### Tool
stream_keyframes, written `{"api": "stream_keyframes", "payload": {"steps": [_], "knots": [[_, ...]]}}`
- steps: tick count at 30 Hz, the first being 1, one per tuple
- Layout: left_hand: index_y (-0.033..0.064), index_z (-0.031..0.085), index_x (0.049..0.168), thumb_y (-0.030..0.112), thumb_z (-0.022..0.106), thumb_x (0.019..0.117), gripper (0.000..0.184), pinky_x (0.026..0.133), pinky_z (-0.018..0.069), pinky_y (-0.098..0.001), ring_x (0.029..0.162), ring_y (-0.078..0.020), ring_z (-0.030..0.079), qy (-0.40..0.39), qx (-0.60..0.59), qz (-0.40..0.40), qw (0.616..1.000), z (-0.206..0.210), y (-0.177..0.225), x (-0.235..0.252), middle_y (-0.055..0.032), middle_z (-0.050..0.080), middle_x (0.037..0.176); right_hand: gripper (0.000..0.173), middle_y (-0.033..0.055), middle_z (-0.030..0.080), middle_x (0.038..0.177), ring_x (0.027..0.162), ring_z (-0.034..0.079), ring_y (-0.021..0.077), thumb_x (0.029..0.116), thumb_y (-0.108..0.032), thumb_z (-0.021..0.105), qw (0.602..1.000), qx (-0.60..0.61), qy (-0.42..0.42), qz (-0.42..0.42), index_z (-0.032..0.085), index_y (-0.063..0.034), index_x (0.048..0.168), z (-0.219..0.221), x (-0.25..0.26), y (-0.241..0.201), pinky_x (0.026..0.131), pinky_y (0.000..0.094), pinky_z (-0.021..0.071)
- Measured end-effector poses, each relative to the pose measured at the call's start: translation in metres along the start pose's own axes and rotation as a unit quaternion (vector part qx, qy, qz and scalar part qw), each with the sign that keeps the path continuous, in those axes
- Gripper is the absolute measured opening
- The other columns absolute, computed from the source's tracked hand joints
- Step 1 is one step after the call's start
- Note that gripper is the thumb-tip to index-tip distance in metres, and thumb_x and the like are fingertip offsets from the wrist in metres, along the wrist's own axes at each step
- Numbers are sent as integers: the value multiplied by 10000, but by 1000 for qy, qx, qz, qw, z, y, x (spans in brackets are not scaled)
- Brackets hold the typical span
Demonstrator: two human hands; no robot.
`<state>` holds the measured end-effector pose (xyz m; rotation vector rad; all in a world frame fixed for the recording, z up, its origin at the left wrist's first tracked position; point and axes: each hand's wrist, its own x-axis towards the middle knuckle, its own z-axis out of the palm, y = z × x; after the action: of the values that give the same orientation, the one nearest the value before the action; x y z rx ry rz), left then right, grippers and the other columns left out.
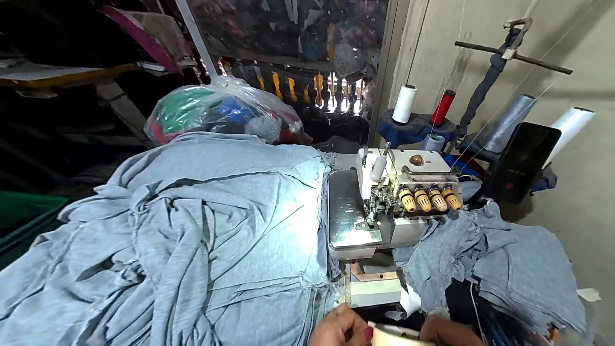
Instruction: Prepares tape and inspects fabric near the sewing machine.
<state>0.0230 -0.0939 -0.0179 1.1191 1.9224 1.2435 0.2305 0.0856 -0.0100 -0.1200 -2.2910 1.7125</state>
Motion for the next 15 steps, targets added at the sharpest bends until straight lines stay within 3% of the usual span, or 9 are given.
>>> {"api": "stream_keyframes", "payload": {"steps": [3, 4, 9, 12, 15], "knots": [[11, 733, 837, 197, 704, 906, 200, 787, 532, -469, 856, -248, 648, 49, 45, -14, 998, 0, -3, 19, -116, 665, 874, 377, -31, 624, 855, 748, 562, -18, 1001, -394, 605, 997, -29, -3, 77, 677, -24, 998, -17, 25, -9, 676, 191, 489], [18, 731, 832, 206, 703, 904, 203, 785, 532, -476, 858, -251, 650, 62, 59, -19, 996, -1, -6, 24, -114, 665, 880, 398, -36, 627, 834, 734, 565, -11, 994, -423, 606, 993, -45, -12, 112, 679, -32, 1002, -24, 35, -14, 673, 205, 492], [13, 750, 900, 182, 686, 942, 186, 876, 520, -513, 959, -293, 659, 62, 149, -74, 984, -2, -2, 38, -146, 684, 974, 354, 41, 636, 876, 790, 588, 84, 1012, -353, 589, 961, -136, -58, 236, 677, -16, 1072, -43, 71, -30, 749, 309, 497], [13, 757, 988, 202, 630, 997, 228, 942, 500, -515, 1051, -308, 659, 4, 207, -131, 970, -5, 6, 46, -161, 699, 1071, 368, 133, 693, 1012, 937, 649, 193, 1039, -335, 581, 941, -192, -80, 269, 691, -5, 1159, -41, 91, -38, 874, 421, 514], [4, 735, 1109, 196, 526, 1050, 289, 1019, 467, -536, 1166, -337, 635, -58, 263, -189, 944, -7, 18, 53, -186, 680, 1205, 374, 149, 685, 979, 919, 642, 238, 1044, -353, 582, 923, -252, -117, 266, 696, -11, 1146, -35, 109, -38, 851, 461, 504]]}}
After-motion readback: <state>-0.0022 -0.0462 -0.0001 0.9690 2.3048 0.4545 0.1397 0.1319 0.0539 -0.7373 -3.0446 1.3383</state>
